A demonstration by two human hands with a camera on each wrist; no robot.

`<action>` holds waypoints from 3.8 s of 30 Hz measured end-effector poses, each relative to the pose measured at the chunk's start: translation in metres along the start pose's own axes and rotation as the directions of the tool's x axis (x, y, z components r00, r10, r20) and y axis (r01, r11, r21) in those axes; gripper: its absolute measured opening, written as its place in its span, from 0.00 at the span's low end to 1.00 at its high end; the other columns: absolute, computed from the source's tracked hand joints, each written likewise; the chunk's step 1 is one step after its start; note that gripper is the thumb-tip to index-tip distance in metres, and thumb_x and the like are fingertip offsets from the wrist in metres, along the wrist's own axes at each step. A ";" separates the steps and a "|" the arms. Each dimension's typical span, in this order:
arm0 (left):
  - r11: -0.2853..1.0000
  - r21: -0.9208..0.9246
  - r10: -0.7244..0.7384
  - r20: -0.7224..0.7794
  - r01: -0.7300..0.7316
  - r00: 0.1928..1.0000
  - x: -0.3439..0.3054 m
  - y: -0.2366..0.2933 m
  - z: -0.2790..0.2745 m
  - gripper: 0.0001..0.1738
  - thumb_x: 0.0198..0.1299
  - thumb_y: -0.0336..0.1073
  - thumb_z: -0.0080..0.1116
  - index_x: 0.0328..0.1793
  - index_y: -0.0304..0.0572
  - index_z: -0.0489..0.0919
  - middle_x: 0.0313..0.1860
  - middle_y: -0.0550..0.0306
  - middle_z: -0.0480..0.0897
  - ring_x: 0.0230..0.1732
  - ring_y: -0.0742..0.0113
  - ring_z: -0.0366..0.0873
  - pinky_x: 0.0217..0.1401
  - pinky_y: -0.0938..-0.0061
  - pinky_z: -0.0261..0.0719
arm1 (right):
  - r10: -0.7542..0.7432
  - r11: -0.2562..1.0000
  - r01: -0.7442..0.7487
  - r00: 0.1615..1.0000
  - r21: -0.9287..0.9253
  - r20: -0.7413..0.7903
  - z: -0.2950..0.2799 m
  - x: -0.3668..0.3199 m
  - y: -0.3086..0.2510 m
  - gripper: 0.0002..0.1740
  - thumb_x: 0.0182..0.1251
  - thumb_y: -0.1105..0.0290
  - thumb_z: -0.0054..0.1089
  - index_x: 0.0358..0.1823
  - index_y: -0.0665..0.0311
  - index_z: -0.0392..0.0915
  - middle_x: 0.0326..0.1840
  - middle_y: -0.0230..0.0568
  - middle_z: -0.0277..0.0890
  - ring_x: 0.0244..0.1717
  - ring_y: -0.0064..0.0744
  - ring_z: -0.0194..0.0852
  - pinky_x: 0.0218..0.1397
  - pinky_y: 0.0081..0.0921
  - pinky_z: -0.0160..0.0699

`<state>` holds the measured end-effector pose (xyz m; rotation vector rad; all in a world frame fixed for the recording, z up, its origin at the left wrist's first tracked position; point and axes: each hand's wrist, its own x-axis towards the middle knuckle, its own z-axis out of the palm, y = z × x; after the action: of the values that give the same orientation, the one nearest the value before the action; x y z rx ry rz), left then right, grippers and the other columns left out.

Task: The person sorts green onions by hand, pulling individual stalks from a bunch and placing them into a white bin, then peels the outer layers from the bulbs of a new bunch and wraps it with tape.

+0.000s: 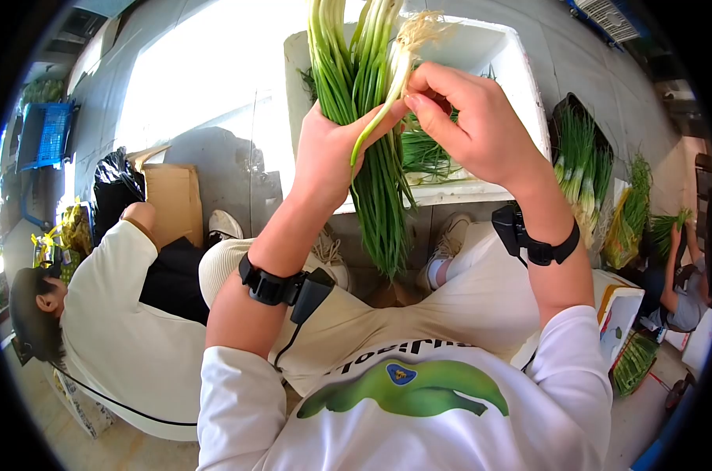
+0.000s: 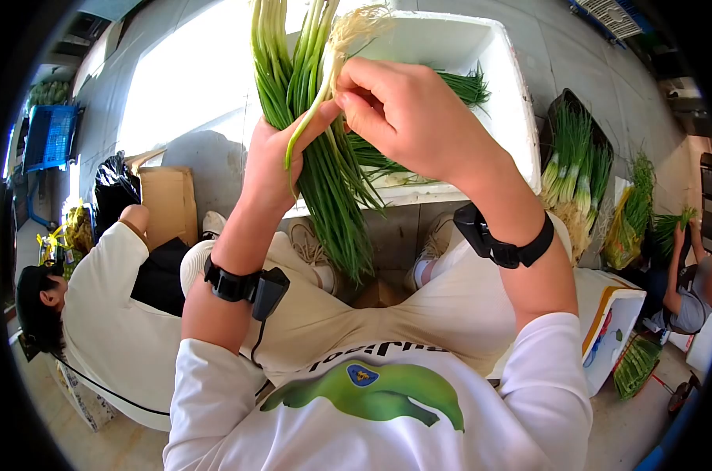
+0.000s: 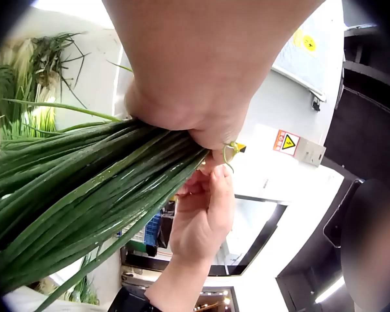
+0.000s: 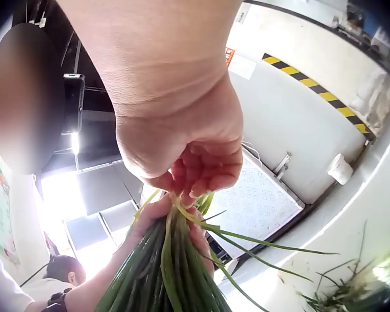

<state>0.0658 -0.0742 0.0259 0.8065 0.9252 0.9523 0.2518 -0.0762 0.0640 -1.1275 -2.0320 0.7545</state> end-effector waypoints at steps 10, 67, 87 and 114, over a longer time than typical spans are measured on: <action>0.992 0.040 0.117 -0.021 -0.116 0.993 0.003 -0.006 0.000 0.17 0.61 0.33 0.69 0.52 0.33 0.80 0.40 0.59 0.84 0.37 0.74 0.82 0.39 0.76 0.81 | 0.250 0.906 -0.285 0.957 0.313 0.148 0.004 -0.003 0.013 0.13 0.74 0.64 0.52 0.40 0.69 0.77 0.23 0.31 0.69 0.25 0.19 0.64 0.32 0.22 0.68; 0.933 0.257 0.273 -0.048 -0.252 0.961 -0.001 -0.002 -0.001 0.13 0.56 0.29 0.67 0.47 0.35 0.82 0.36 0.63 0.84 0.37 0.78 0.79 0.41 0.79 0.78 | -0.265 0.956 0.220 0.931 -0.192 -0.252 -0.002 0.002 0.018 0.06 0.65 0.72 0.67 0.39 0.67 0.81 0.27 0.34 0.76 0.25 0.23 0.70 0.29 0.21 0.69; 0.943 0.253 0.229 -0.024 -0.216 0.973 0.000 -0.006 0.000 0.11 0.63 0.31 0.61 0.50 0.36 0.81 0.35 0.58 0.83 0.35 0.72 0.79 0.38 0.75 0.78 | -0.208 0.973 0.168 0.938 -0.159 -0.279 -0.061 -0.010 0.038 0.08 0.68 0.66 0.65 0.39 0.64 0.82 0.26 0.33 0.74 0.25 0.26 0.69 0.29 0.22 0.68; 0.971 0.240 0.056 -0.130 -0.023 0.990 0.012 -0.029 0.007 0.12 0.65 0.33 0.62 0.52 0.38 0.79 0.38 0.56 0.83 0.37 0.68 0.81 0.40 0.72 0.80 | 0.590 0.384 -0.852 0.523 -0.356 -0.616 -0.193 -0.149 0.293 0.28 0.52 0.55 0.77 0.54 0.55 0.83 0.42 0.36 0.86 0.43 0.38 0.85 0.49 0.36 0.82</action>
<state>0.0845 -0.0753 0.0002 0.9743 1.1610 0.9510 0.6023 -0.0432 -0.0829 -2.4857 -1.3307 0.1224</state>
